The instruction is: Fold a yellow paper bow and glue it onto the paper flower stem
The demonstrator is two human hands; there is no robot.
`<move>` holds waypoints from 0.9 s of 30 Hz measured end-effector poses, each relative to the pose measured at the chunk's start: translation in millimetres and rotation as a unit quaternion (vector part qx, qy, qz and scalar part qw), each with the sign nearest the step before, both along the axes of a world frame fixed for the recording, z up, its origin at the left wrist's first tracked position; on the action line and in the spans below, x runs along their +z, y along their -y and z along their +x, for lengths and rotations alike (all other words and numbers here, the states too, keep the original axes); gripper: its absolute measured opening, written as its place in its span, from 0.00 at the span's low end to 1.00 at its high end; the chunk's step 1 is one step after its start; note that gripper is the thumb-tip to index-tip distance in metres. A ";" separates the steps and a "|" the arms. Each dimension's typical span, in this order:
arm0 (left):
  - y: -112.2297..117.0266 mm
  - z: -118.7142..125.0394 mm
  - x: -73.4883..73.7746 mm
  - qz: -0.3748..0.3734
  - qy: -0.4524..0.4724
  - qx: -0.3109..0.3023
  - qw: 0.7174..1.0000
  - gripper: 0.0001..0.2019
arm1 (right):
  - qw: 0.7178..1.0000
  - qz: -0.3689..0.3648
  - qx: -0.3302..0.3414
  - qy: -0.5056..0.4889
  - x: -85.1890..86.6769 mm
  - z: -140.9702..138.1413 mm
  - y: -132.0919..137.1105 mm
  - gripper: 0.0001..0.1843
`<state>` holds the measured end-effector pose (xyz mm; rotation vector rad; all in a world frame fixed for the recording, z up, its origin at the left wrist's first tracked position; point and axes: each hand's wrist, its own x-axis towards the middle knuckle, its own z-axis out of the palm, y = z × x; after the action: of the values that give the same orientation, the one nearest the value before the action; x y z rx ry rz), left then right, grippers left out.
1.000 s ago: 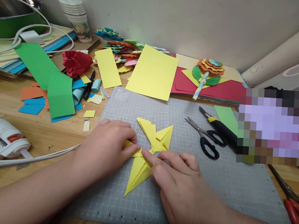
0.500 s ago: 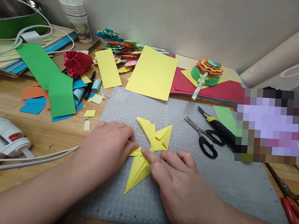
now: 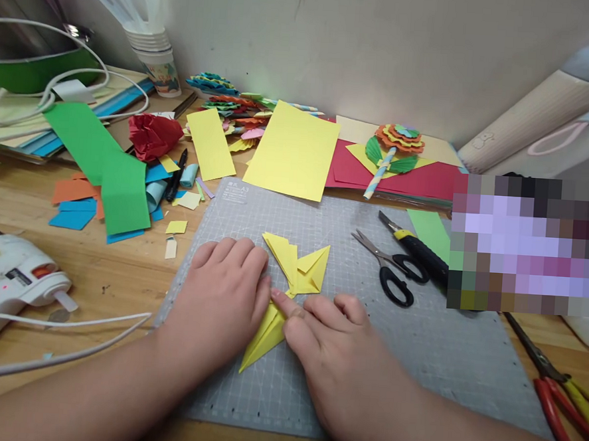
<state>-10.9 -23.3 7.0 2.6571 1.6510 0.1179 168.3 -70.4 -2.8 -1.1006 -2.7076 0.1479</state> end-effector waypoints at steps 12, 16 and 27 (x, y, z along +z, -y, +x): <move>4.4 -3.1 -3.2 0.036 -0.005 0.011 0.999 0.08 | 1.000 0.004 -0.031 -0.003 -5.2 2.6 4.3 0.20; 3.7 -9.9 -5.4 0.018 -0.005 0.018 1.000 0.08 | 0.999 0.001 -0.040 -0.013 -4.4 3.1 3.4 0.23; 6.0 -28.0 -10.1 -0.013 0.013 0.074 0.997 0.07 | 0.999 -0.017 -0.034 -0.025 -2.2 6.1 2.2 0.22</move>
<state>-38.9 -29.2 -3.1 2.5018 1.8262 0.1307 174.4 -72.6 -4.9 -1.1802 -2.6292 0.2087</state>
